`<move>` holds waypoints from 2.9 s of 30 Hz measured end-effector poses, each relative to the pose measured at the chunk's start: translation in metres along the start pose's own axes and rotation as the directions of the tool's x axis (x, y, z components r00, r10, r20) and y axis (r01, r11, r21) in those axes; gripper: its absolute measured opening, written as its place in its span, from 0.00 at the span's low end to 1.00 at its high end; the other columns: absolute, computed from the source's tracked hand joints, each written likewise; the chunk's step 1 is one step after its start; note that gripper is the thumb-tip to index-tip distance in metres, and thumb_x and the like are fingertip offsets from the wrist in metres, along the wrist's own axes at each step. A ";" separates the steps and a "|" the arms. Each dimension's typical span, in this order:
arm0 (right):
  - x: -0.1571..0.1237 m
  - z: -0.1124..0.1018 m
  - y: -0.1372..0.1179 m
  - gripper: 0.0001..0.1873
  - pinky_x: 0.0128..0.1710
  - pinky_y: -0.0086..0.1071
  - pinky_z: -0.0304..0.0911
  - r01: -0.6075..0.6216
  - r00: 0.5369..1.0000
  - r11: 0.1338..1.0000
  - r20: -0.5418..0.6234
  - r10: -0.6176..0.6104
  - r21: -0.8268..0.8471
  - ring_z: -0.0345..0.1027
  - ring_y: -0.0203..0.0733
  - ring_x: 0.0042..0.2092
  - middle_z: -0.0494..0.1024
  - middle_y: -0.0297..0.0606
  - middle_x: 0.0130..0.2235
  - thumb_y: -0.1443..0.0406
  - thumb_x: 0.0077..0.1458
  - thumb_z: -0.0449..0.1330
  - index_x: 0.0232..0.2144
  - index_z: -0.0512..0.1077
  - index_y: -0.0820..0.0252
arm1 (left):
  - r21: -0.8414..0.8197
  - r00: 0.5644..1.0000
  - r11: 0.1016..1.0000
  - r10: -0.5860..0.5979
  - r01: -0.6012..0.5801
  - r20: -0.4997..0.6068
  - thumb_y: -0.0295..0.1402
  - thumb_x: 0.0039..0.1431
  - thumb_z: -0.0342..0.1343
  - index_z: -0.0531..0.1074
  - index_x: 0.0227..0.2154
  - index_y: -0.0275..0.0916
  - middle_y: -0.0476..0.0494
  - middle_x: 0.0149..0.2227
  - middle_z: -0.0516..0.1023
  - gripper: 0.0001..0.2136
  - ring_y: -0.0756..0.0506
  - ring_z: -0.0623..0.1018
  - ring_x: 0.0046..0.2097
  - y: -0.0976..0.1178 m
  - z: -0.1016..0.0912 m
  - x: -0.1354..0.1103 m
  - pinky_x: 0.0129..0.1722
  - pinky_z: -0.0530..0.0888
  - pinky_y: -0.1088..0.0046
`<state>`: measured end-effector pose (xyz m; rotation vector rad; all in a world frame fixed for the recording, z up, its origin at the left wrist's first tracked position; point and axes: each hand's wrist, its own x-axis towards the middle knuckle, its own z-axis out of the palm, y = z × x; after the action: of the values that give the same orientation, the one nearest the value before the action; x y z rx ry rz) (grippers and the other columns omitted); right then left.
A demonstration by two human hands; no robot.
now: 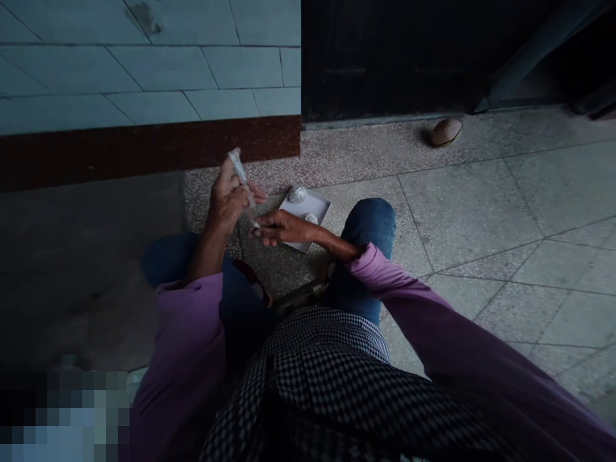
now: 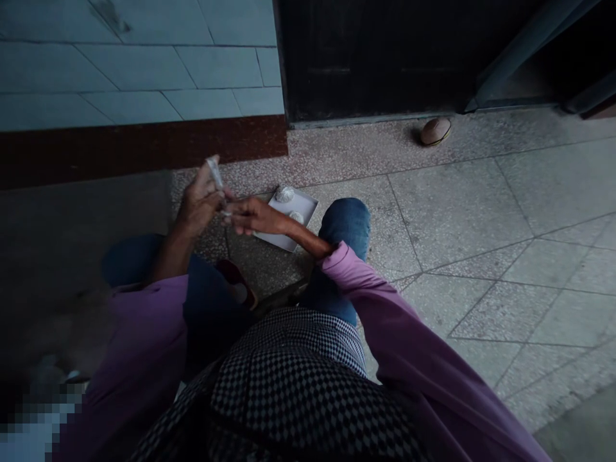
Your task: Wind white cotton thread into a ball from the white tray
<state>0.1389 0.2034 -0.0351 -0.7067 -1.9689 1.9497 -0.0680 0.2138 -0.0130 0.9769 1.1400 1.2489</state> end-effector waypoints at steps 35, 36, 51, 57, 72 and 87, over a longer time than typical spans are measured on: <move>-0.001 0.006 -0.009 0.15 0.37 0.26 0.74 -0.054 0.994 0.998 -0.098 0.050 -0.036 0.79 0.38 0.33 0.84 0.33 0.33 0.78 0.85 0.64 0.42 0.80 0.61 | -0.169 0.989 0.985 -0.022 0.047 0.148 0.41 0.70 0.79 0.80 0.78 0.44 0.45 0.36 0.91 0.36 0.37 0.92 0.41 0.007 0.004 -0.017 0.34 0.80 0.71; -0.003 0.007 -0.011 0.14 0.37 0.27 0.75 -0.040 0.998 0.999 -0.049 0.038 -0.026 0.80 0.39 0.34 0.85 0.34 0.34 0.77 0.86 0.65 0.43 0.81 0.61 | -0.138 0.989 0.989 -0.034 0.054 0.144 0.41 0.70 0.80 0.81 0.78 0.45 0.44 0.36 0.91 0.36 0.36 0.93 0.40 0.002 0.002 -0.015 0.34 0.81 0.71; -0.016 -0.072 -0.034 0.26 0.43 0.32 0.60 0.008 0.773 0.976 -0.617 -0.143 -0.216 0.61 0.37 0.39 0.71 0.28 0.33 0.77 0.82 0.71 0.32 0.70 0.55 | 0.122 0.871 0.966 -0.260 0.230 0.417 0.42 0.69 0.78 0.82 0.78 0.40 0.34 0.43 0.96 0.37 0.45 0.80 0.21 0.005 -0.005 -0.023 0.21 0.66 0.73; -0.005 -0.064 -0.029 0.27 0.43 0.31 0.61 -0.005 0.741 0.992 -0.667 -0.080 -0.124 0.63 0.37 0.38 0.70 0.27 0.30 0.75 0.86 0.68 0.31 0.69 0.54 | -0.009 0.865 0.965 -0.231 0.262 0.446 0.44 0.68 0.79 0.88 0.70 0.39 0.36 0.40 0.95 0.30 0.52 0.68 0.16 0.015 -0.006 -0.029 0.18 0.59 0.73; -0.005 -0.047 -0.031 0.17 0.39 0.26 0.71 0.023 0.917 0.907 -0.370 0.148 0.421 0.73 0.33 0.36 0.86 0.29 0.38 0.68 0.68 0.84 0.52 0.83 0.60 | -0.041 0.876 0.968 -0.204 0.246 0.437 0.44 0.66 0.82 0.91 0.61 0.44 0.37 0.39 0.94 0.24 0.54 0.64 0.17 0.015 -0.006 -0.030 0.17 0.56 0.73; 0.023 -0.046 -0.011 0.12 0.33 0.27 0.65 0.057 0.865 0.940 -0.488 0.121 0.335 0.68 0.32 0.28 0.80 0.26 0.28 0.76 0.75 0.68 0.39 0.79 0.57 | -0.114 0.857 0.961 -0.167 0.252 0.487 0.42 0.73 0.84 0.90 0.57 0.36 0.36 0.40 0.95 0.19 0.56 0.62 0.19 0.008 -0.014 -0.022 0.21 0.62 0.77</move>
<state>0.1416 0.2549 -0.0249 -1.0279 -1.2776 1.8140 -0.0830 0.1918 -0.0060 0.9302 0.7138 0.8488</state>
